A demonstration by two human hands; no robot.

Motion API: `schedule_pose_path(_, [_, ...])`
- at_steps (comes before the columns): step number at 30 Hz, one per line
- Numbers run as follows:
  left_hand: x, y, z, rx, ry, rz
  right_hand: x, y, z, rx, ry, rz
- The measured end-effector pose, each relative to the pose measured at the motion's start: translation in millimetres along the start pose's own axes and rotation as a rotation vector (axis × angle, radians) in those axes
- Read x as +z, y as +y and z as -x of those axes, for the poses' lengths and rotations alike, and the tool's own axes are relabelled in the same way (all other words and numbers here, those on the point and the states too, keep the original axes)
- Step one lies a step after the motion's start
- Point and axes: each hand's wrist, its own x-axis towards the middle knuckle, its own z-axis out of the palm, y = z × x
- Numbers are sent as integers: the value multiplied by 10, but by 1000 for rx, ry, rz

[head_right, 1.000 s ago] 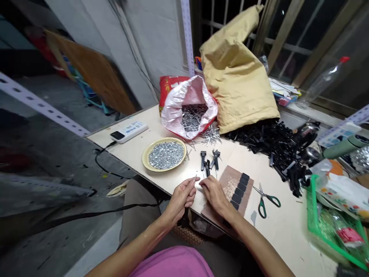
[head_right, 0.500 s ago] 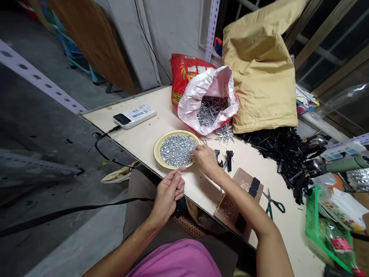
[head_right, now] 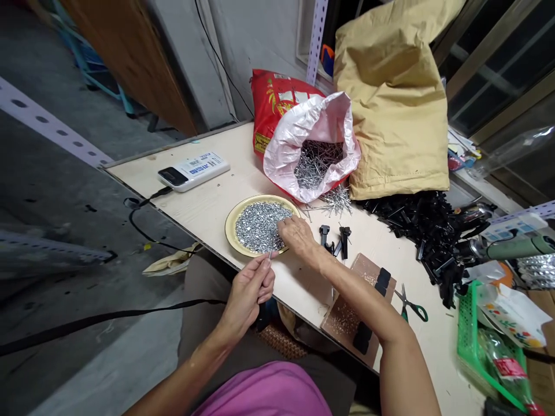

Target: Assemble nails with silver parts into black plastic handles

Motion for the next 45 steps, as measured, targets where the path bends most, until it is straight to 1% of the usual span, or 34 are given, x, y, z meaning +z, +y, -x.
schedule_pose_path(3, [32,-15,2,-13,-3,-16,61,89,34,14,131,-168])
schedule_pose_path(5, [48,-20,9,-19,-5,-28,71,136,112,39,253,-360])
schedule_pose_path(7, [65,-25,15,-22,-24,-44,62,155,248,56,363,-608])
schedule_pose_path(9, [89,-37,20,-28,-59,-66,51,139,422,77,445,-840])
schedule_pose_path(11, [122,-56,25,-36,-94,-91,56,94,597,108,514,-1006])
schedule_pose_path(14, [177,-96,36,-53,-140,-130,101,16,801,156,580,-1160])
schedule_pose_path(17, [222,-138,54,-65,-171,-164,156,-23,929,184,625,-1226])
schedule_pose_path(21, [260,-184,83,-71,-197,-193,203,-10,1050,186,690,-1180])
schedule_pose_path(23, [274,-200,98,-85,-206,-198,217,7,1099,180,726,-1109])
schedule_pose_path(25, [286,-212,109,-99,-208,-197,226,25,1138,142,770,-1002])
schedule_pose_path(27, [295,-218,115,-101,-205,-197,226,49,1169,62,814,-864])
schedule_pose_path(30, [295,-222,109,-102,-217,-217,207,100,1214,-147,878,-614])
schedule_pose_path(32, [283,-226,94,-121,-244,-244,192,132,1247,-285,868,-430])
schedule_pose_path(34, [265,-237,74,-139,-263,-271,190,152,1274,-365,824,-302])
schedule_pose_path(36, [247,-251,56,-147,-271,-293,206,157,1292,-357,823,-301])
schedule_pose_path(39, [225,-269,38,-145,-301,-323,246,146,1312,-247,878,-432])
schedule_pose_path(40, [221,-272,35,-141,-314,-335,257,143,1322,-220,874,-455])
schedule_pose_path(43, [218,-278,29,-130,-339,-373,275,136,1370,-233,804,-392])
schedule_pose_path(45, [225,-279,29,-124,-345,-392,281,131,1404,-249,788,-356])
